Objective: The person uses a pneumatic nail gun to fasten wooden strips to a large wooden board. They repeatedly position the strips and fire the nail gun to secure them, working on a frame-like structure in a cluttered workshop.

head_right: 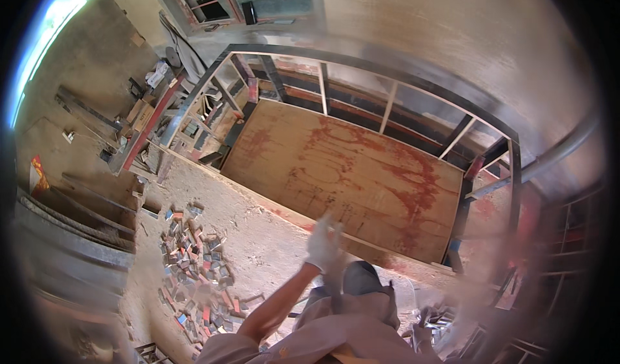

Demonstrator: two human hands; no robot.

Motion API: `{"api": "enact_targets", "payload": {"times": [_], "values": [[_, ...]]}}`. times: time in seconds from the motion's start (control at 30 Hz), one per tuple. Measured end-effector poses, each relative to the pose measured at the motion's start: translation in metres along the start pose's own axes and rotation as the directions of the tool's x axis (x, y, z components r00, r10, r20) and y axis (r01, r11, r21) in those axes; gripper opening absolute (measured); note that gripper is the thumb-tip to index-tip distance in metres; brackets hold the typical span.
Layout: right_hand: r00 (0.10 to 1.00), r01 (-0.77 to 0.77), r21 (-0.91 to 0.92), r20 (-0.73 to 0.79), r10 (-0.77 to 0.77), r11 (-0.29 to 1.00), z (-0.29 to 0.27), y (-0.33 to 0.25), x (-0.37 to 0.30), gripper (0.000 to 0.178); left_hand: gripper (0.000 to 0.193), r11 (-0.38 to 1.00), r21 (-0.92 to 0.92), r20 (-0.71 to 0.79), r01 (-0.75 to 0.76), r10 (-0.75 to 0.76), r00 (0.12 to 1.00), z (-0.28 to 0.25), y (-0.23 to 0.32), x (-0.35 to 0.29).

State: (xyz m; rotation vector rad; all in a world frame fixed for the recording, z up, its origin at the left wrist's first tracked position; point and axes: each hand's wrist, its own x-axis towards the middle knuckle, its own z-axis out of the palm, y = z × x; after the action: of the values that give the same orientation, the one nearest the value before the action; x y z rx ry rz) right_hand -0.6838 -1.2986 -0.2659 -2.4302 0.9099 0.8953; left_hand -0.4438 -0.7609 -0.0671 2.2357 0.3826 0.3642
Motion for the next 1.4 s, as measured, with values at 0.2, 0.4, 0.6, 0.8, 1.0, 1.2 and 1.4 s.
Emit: {"api": "enact_targets", "payload": {"times": [0.2,0.4,0.6,0.8,1.0,1.2,1.4], "values": [[0.929,0.216,0.469,0.169,-0.328,0.856,-0.044,-0.395,-0.165,0.028,0.047,0.988,0.087,-0.309,-0.126,0.147,0.940,-0.149,-0.129,0.129],[0.511,0.739,0.524,-0.026,-0.859,0.423,-0.031,-0.586,-0.221,0.038,0.048,0.979,0.199,-0.347,0.034,0.038,0.937,-0.280,-0.178,0.247],[-0.364,0.766,-0.611,-0.153,-0.919,-0.202,-0.002,-0.774,-0.209,0.038,0.044,0.885,0.466,-0.415,0.008,0.210,0.885,-0.388,-0.229,0.381],[-0.117,0.992,-0.075,-0.307,-0.944,-0.098,-0.032,-0.987,-0.290,0.032,0.048,0.865,0.501,-0.328,0.027,0.161,0.931,-0.395,-0.295,0.567],[0.096,0.986,0.166,-0.408,-0.908,0.029,-0.050,-1.172,-0.368,0.028,0.058,0.909,0.374,-0.026,0.182,-0.186,0.982,-0.368,-0.312,0.684],[0.025,0.998,0.063,-0.612,-0.790,-0.017,-0.043,-1.268,-0.384,0.035,0.056,0.943,0.198,0.060,0.269,-0.286,0.956,-0.365,-0.298,0.681],[0.395,0.803,-0.493,0.022,-0.918,0.334,0.008,-1.310,-0.307,0.048,0.049,0.962,0.077,0.004,0.261,-0.262,0.965,-0.373,-0.306,0.683]]}}
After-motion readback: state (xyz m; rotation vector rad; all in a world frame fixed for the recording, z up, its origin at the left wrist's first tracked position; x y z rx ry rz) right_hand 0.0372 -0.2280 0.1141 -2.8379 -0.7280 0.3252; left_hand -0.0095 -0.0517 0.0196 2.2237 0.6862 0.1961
